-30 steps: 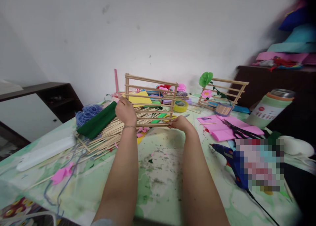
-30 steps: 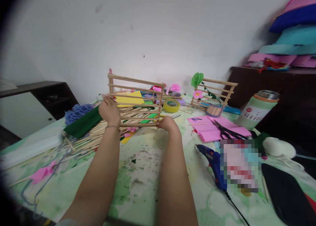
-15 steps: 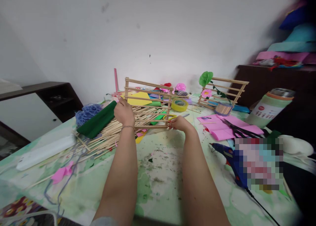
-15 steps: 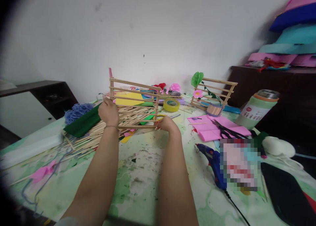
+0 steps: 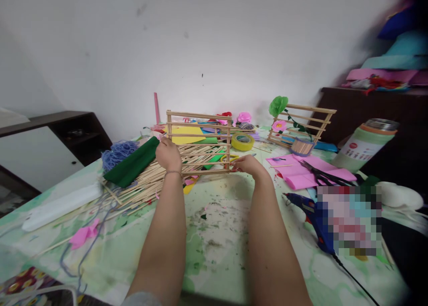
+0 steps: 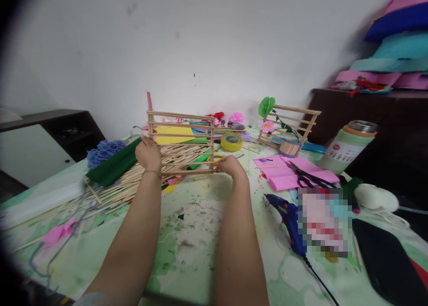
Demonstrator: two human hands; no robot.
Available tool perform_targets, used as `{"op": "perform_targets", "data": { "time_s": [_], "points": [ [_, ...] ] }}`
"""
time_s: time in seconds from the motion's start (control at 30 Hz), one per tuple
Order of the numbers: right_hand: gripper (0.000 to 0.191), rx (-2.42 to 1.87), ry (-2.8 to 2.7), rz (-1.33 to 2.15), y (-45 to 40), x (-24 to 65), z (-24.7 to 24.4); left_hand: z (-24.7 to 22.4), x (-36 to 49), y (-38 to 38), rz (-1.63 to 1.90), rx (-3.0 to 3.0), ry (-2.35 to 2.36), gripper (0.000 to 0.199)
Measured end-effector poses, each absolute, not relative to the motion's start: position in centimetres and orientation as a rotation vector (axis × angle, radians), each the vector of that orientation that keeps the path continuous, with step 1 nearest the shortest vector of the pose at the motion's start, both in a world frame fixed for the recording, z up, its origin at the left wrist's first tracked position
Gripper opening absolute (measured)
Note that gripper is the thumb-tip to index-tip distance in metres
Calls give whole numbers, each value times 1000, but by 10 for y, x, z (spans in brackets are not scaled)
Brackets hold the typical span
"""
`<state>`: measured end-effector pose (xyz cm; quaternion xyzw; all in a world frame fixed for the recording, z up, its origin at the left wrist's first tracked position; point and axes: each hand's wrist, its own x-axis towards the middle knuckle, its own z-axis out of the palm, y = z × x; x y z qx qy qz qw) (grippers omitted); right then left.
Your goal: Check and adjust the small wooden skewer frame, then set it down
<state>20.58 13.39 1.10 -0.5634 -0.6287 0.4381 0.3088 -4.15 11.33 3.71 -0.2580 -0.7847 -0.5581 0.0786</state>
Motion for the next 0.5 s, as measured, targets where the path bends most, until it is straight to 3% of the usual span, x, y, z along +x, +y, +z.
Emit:
{"op": "perform_targets", "data": {
  "time_s": [0.5],
  "points": [
    [9, -891, -1240, 1447, 127, 209, 20, 23, -65, 119, -1962, -545, -2404, 58]
  ]
}}
